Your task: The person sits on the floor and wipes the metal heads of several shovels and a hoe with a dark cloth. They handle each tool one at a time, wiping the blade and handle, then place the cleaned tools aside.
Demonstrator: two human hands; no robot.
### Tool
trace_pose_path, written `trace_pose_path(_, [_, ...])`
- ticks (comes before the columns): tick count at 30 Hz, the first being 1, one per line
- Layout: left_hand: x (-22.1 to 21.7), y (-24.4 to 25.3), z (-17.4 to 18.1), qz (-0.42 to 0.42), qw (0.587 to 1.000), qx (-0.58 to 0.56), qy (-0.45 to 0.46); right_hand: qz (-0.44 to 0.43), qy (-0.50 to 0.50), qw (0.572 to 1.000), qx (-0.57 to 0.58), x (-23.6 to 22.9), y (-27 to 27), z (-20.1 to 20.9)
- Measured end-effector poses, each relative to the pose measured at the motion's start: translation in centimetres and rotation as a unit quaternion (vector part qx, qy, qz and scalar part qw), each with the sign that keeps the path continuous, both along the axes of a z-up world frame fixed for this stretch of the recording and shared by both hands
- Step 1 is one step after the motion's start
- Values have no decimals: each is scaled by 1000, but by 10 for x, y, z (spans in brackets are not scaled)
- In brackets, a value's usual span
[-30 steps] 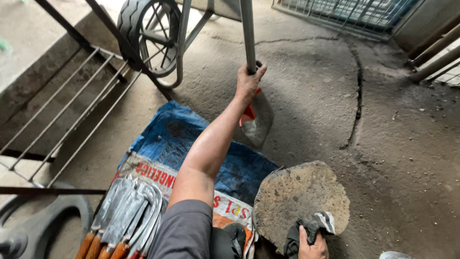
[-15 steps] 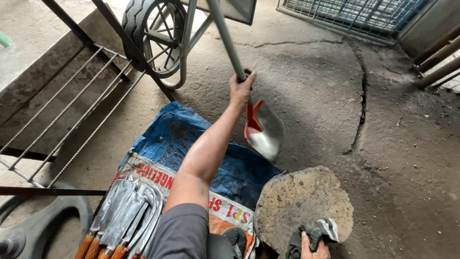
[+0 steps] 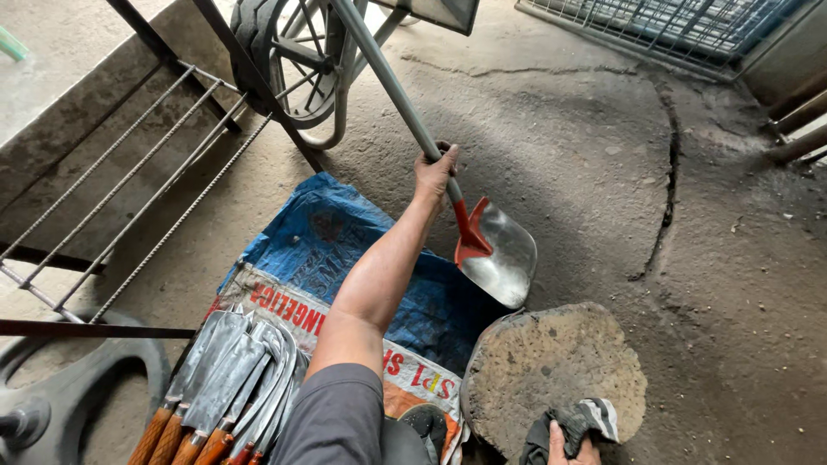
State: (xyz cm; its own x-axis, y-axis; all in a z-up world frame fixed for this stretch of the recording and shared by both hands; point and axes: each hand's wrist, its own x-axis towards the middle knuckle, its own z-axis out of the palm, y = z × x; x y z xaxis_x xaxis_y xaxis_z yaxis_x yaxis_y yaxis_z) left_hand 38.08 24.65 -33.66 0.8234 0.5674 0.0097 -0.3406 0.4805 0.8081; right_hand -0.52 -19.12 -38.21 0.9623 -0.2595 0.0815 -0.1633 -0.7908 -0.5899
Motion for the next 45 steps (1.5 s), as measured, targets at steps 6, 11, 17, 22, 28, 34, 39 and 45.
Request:
trace_pose_path(6, [-9,6,-8,5,1000,-29,4,28,5,999,21,1,-4,1])
trace_pose_path(11, [-13,18,-30,-6,995,-92,47,1,-47,999,-16,-5,-2,-4])
trace_pose_path(17, [-12,38,-68,0,991,-136,-12,-63,24,995,-71,-21,0,-10])
trace_pose_path(22, [-13,48,-85,-2,986,-165,5,-56,-17,996,-61,-29,0,-12])
trace_pose_path(28, [-11,60,-102,-12,984,-180,4,-62,-34,994,-86,-34,5,-10])
trace_pose_path(34, [-21,79,-115,6,976,-208,63,-62,-48,993,-84,-37,7,-2])
trace_pose_path(39, [-27,85,-117,-5,978,-193,75,-56,-46,995,-73,-38,11,7])
trace_pose_path(45, [-30,89,-106,6,979,-159,123,-50,-26,996,-75,-34,15,16])
